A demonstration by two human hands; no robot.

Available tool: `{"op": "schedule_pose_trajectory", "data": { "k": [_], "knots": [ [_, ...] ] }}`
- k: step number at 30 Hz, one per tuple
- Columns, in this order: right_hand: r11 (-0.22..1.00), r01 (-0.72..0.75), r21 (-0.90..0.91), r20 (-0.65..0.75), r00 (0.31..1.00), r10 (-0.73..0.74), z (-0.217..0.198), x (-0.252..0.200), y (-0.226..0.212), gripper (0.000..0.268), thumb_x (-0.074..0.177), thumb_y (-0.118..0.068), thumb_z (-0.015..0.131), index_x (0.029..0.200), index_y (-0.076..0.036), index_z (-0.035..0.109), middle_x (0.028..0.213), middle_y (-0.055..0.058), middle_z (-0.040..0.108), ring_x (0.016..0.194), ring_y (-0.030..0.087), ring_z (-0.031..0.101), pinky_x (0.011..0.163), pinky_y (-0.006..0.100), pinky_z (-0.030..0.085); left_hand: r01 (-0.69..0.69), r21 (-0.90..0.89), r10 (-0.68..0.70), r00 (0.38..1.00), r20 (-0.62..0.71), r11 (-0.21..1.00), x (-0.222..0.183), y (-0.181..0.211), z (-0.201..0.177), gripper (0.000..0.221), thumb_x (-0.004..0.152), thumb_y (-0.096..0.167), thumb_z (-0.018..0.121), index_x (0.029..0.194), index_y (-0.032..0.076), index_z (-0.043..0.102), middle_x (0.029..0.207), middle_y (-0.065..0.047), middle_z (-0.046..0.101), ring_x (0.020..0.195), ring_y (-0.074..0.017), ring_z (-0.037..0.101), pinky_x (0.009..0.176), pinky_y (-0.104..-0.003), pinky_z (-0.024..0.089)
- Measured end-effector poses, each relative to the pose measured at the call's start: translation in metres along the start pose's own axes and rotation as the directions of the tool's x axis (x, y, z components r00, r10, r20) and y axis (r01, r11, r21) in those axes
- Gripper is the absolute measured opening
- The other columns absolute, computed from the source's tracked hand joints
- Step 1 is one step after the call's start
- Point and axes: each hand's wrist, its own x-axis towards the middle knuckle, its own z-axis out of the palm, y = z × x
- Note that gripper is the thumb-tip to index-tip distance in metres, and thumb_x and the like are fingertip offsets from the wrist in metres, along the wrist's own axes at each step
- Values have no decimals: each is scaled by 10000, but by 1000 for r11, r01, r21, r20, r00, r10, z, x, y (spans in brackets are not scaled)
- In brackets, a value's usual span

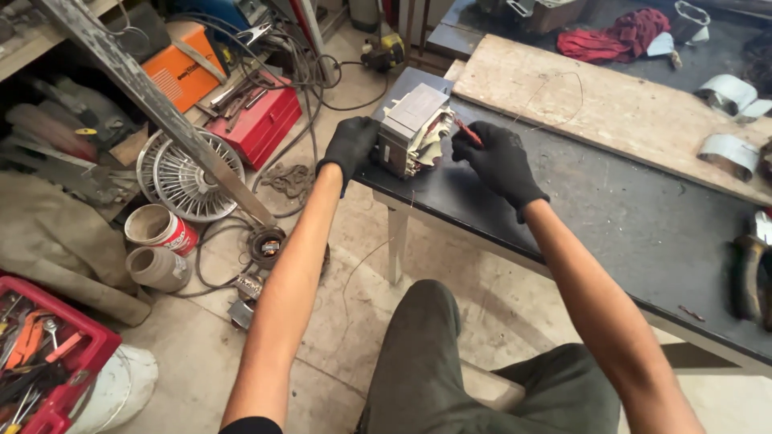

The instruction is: Winding copper wire around a small electronic component core by hand

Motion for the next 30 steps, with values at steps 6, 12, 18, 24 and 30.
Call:
{"op": "schedule_pose_trajectory", "data": {
  "k": [6, 12, 18, 24, 30],
  "knots": [
    [991, -23, -131, -35, 999, 19, -68, -58, 19, 284, 893, -297, 819, 1127, -149, 755, 957, 187, 752, 1022, 435, 694, 864, 504, 521, -194, 330, 187, 981, 51, 924, -38, 8, -3, 274, 897, 296, 659, 1101, 145, 763, 995, -112, 767, 942, -268, 747, 856, -391, 590],
    [960, -156, -234, -128, 983, 129, -150, -112, 105, 254, 965, -227, 741, 1179, -96, 780, 960, 79, 772, 743, 255, 676, 717, 392, 504, -280, 223, 276, 960, 49, 934, -41, 11, 4, 256, 923, 185, 584, 1067, 44, 741, 832, -40, 735, 636, -137, 607, 605, -289, 507],
    [912, -13, -411, -456, 869, -193, -143, -119, 90, 216, 1120, -116, 715, 1253, 40, 784, 937, 179, 748, 680, 280, 627, 605, 393, 480, -352, 348, 364, 931, 31, 869, -37, 7, 7, 328, 877, 202, 583, 1126, 48, 731, 983, -80, 787, 769, -202, 684, 724, -338, 536],
    [980, 197, 24, -363, 915, -175, -72, -81, -4, 203, 1002, -71, 746, 1204, -70, 768, 1059, 122, 759, 953, 249, 666, 859, 373, 516, -295, 380, 305, 952, 35, 877, -28, -2, 6, 341, 879, 275, 606, 1163, 125, 719, 1092, -87, 761, 992, -279, 673, 887, -419, 529],
    [961, -26, 274, -95, 994, 54, 0, -45, -13, 266, 932, -319, 798, 1186, -249, 759, 977, 66, 752, 977, 240, 698, 918, 394, 520, -169, 398, 169, 985, 34, 902, -40, 10, 5, 388, 901, 414, 633, 1235, 235, 720, 1223, -44, 739, 1239, -283, 647, 1074, -466, 502]
  ]
}}
